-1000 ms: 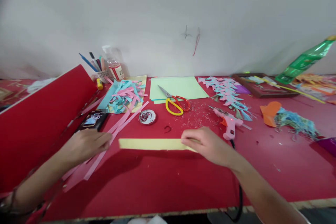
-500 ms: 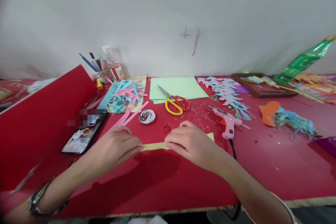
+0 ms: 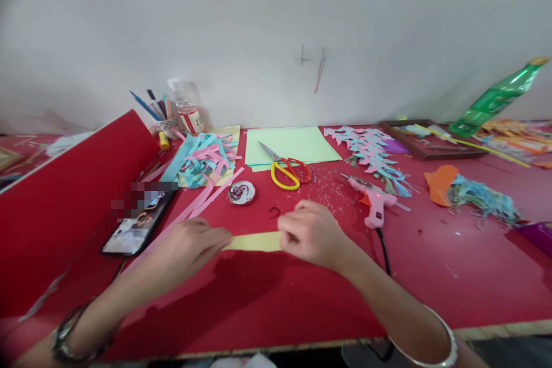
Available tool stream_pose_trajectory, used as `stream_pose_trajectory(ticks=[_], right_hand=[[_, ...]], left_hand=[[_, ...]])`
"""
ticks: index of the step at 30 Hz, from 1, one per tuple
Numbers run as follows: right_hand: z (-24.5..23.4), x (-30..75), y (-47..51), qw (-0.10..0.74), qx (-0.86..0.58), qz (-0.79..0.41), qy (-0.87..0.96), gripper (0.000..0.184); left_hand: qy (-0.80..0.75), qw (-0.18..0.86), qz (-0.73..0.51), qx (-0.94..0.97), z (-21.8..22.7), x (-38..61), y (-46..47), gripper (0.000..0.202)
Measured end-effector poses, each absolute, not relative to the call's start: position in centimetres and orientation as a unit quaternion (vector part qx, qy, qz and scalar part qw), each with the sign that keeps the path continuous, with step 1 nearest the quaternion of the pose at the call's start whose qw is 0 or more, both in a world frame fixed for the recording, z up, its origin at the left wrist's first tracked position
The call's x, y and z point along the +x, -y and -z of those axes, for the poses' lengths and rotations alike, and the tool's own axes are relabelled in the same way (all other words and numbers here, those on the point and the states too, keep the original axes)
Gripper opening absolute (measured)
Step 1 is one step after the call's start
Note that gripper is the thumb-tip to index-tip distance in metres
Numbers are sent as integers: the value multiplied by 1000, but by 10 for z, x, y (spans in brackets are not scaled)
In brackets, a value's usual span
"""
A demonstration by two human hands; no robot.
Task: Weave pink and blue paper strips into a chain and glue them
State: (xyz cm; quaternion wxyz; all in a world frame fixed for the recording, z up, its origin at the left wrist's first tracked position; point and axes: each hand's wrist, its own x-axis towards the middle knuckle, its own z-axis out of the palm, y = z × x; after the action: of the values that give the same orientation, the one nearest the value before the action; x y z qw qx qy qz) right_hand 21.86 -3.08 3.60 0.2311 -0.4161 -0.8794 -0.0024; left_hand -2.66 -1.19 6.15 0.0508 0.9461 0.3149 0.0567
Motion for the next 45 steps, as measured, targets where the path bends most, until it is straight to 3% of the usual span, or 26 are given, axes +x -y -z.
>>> stream_pose_trajectory(ticks=[6, 10, 11, 13, 16, 24, 30, 34, 37, 40, 45], right_hand=[[-30, 268, 32, 237, -567, 51, 787, 16], [-45, 239, 36, 299, -540, 5, 787, 8], [-49, 227, 37, 297, -504, -25, 811, 13], [-54, 203, 41, 239, -423, -93, 869, 22], [-53, 183, 45, 154, -370, -178, 899, 19], [-50, 219, 43, 144, -421, -268, 855, 34], [-46, 222, 42, 252, -498, -381, 737, 36], [-29, 184, 44, 279, -445, -627, 576, 37], [-17, 156, 47, 274, -390, -730, 490, 38], [-13, 147, 45, 277, -390, -720, 503, 37], [-28, 161, 22, 353, -445, -550, 612, 25]], left_hand=[[-394, 89, -39, 914, -63, -72, 5, 31], [-357, 81, -24, 930, -65, -54, 16, 30], [-340, 76, -24, 937, -66, -46, 19, 29], [-312, 76, -24, 947, -69, -32, 24, 26], [-291, 77, -40, 953, -72, -24, 28, 26], [-306, 84, -107, 942, -70, -77, 13, 32], [-430, 242, -219, 842, -57, -87, 11, 20], [-323, 441, -274, 791, -47, -51, 14, 45], [-327, 454, -339, 756, -46, -26, 6, 40], [-360, 466, -404, 700, -44, -13, -10, 25], [-405, 447, -398, 691, -38, -1, -25, 28]])
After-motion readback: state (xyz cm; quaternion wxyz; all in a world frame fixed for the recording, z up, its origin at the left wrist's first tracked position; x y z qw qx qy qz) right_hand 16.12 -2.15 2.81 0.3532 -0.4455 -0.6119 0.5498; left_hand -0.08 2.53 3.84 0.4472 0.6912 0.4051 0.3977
